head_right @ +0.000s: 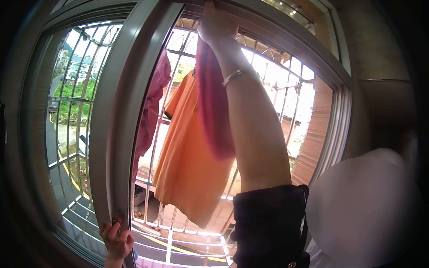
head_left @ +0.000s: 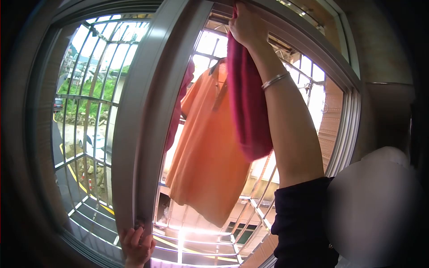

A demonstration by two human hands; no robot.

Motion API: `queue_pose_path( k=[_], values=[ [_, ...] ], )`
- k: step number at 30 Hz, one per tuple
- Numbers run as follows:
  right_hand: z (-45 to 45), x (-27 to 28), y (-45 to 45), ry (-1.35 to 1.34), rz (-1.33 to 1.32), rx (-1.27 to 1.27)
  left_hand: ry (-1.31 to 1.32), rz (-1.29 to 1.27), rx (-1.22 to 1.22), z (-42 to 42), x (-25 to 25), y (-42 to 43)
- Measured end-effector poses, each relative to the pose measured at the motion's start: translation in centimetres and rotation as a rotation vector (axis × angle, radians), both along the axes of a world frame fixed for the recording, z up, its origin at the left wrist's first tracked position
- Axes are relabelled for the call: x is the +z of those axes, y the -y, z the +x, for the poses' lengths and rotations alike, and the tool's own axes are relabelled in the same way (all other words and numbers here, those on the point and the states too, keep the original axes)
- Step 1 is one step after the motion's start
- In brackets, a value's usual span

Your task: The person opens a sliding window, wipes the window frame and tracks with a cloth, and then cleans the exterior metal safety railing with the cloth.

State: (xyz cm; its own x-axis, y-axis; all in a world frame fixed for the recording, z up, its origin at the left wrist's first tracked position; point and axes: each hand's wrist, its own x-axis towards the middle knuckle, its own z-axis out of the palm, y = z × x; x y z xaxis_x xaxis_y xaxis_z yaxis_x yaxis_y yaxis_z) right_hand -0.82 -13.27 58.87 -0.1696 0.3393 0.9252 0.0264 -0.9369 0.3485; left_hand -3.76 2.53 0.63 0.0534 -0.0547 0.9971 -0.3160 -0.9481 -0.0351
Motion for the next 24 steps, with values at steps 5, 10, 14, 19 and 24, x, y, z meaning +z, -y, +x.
queue_pose_path(
  k=[5,10,14,19,24],
  values=[
    [1.6,1.1,-1.8,0.045,-0.156,0.114,0.011,0.03,-0.005,0.4,-0.4,-0.1],
    [-0.7,-0.2,-1.4,-0.041,-0.127,0.01,0.027,0.059,-0.013,0.4,-0.4,-0.2],
    [-1.3,-0.1,-1.7,-0.153,-0.097,0.13,0.02,0.07,-0.031,0.7,-1.1,-0.3],
    [2.0,3.7,-2.2,-0.098,-0.266,0.38,0.014,0.069,0.004,0.9,-1.6,-0.3],
    [0.3,2.9,-0.7,-0.15,-0.239,0.264,0.027,0.059,-0.038,1.0,-1.5,-0.4]
  ],
)
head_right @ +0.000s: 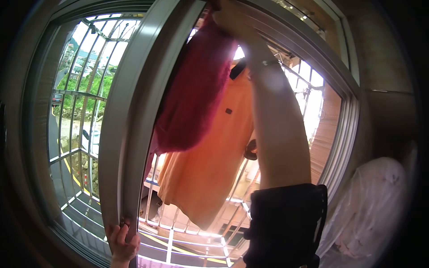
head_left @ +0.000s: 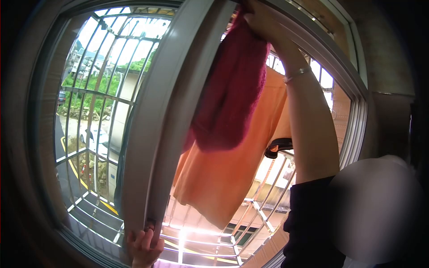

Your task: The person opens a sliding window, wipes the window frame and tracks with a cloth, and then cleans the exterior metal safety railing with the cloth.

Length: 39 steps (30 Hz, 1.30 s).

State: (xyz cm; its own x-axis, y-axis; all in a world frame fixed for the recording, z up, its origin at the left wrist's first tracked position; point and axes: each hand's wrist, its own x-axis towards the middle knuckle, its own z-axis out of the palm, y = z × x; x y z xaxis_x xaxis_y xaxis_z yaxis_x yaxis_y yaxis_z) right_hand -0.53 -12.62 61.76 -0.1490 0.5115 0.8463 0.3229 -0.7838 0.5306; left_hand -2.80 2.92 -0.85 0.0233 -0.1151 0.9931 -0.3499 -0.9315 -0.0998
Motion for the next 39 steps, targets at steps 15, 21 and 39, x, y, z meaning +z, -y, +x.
queue_pose_path(
  k=[15,21,39],
  values=[
    [-1.4,-2.6,-3.0,0.022,0.213,-0.102,0.018,0.034,-0.064,-0.7,1.6,-0.4],
    [-2.4,-3.0,1.4,0.143,0.181,-0.337,-0.126,0.047,-0.022,-0.5,0.1,-0.8],
    [-6.3,-2.8,27.3,0.257,0.391,-0.555,-0.036,0.001,-0.048,-0.8,1.1,-0.1]
  ],
)
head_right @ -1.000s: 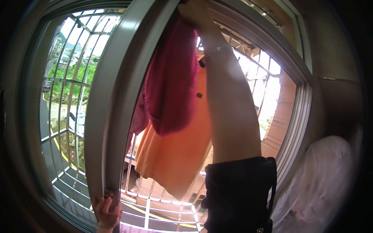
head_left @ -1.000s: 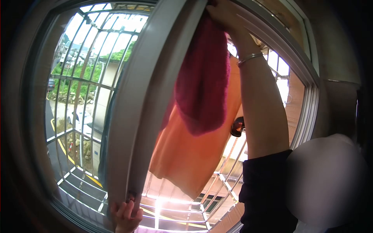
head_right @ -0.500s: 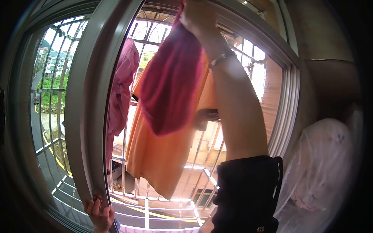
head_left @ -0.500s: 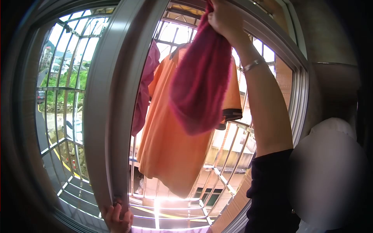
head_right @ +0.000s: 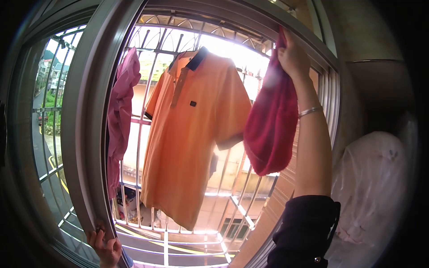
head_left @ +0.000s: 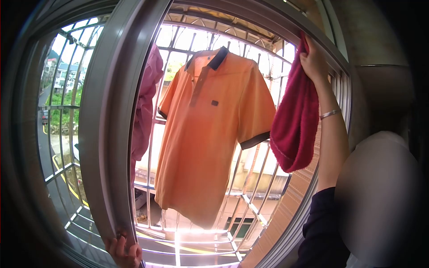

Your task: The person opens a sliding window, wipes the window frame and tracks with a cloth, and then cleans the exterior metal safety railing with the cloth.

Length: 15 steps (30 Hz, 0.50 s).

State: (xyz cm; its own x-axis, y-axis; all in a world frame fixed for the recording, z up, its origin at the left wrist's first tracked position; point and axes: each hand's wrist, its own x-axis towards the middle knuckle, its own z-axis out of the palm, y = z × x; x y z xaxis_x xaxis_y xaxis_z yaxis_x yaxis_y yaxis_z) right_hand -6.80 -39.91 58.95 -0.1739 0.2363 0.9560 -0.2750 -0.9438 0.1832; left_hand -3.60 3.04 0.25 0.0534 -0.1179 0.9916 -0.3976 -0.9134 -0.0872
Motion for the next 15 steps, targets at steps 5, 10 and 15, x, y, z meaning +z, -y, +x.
queue_pose_path(
  k=[5,10,15],
  values=[
    [-1.8,-1.0,5.0,-0.01,0.174,-0.072,-0.021,-0.022,0.029,-0.1,-0.2,0.1],
    [-0.9,-0.7,7.7,0.133,0.012,-0.071,0.003,-0.045,0.121,0.3,-1.1,0.3],
    [3.5,-4.0,-1.6,0.052,-0.231,-0.038,-0.022,-0.049,0.135,0.2,-1.1,0.5]
  ],
)
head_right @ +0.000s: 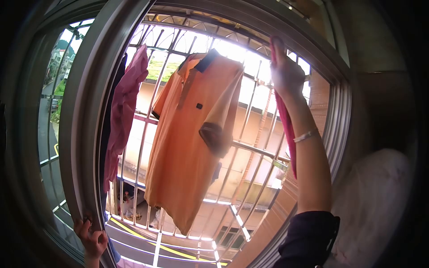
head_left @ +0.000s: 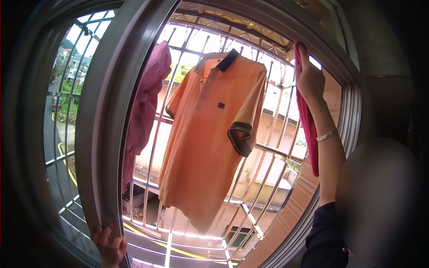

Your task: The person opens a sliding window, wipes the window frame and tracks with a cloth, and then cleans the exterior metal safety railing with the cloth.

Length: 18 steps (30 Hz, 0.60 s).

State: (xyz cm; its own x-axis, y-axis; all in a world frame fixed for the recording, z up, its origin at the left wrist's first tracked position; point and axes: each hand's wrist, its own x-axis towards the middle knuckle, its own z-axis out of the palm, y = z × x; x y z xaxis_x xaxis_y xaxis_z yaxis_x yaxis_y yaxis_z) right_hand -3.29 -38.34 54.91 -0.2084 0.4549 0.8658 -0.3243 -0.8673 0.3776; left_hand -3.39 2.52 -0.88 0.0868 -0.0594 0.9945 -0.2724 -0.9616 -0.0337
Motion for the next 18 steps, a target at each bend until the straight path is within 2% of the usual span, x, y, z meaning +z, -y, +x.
queue_pose_path(
  k=[4,10,11,12,14,16,18],
  values=[
    [2.4,1.1,-7.3,0.052,-0.119,0.041,-0.012,0.007,0.01,-0.1,0.0,-0.2],
    [3.9,2.8,-17.0,-0.033,-0.036,-0.078,0.045,0.047,-0.023,-0.1,0.8,-0.2],
    [3.7,2.7,-18.8,-0.083,-0.026,-0.014,0.072,0.063,-0.023,-0.4,1.2,-0.3],
    [3.4,2.6,-20.7,-0.131,-0.015,0.052,-0.076,0.031,-0.135,-0.7,1.0,-0.5],
    [3.4,3.1,-24.2,-0.24,0.018,0.167,-0.343,-0.613,-0.665,1.0,-4.7,0.6],
    [5.9,4.8,-26.4,-0.176,-0.068,0.226,0.031,0.043,-0.143,-1.0,2.3,-0.6],
    [8.2,5.0,-27.4,-0.098,-0.125,0.32,0.041,0.047,-0.121,-1.1,2.0,-0.6]
  ],
)
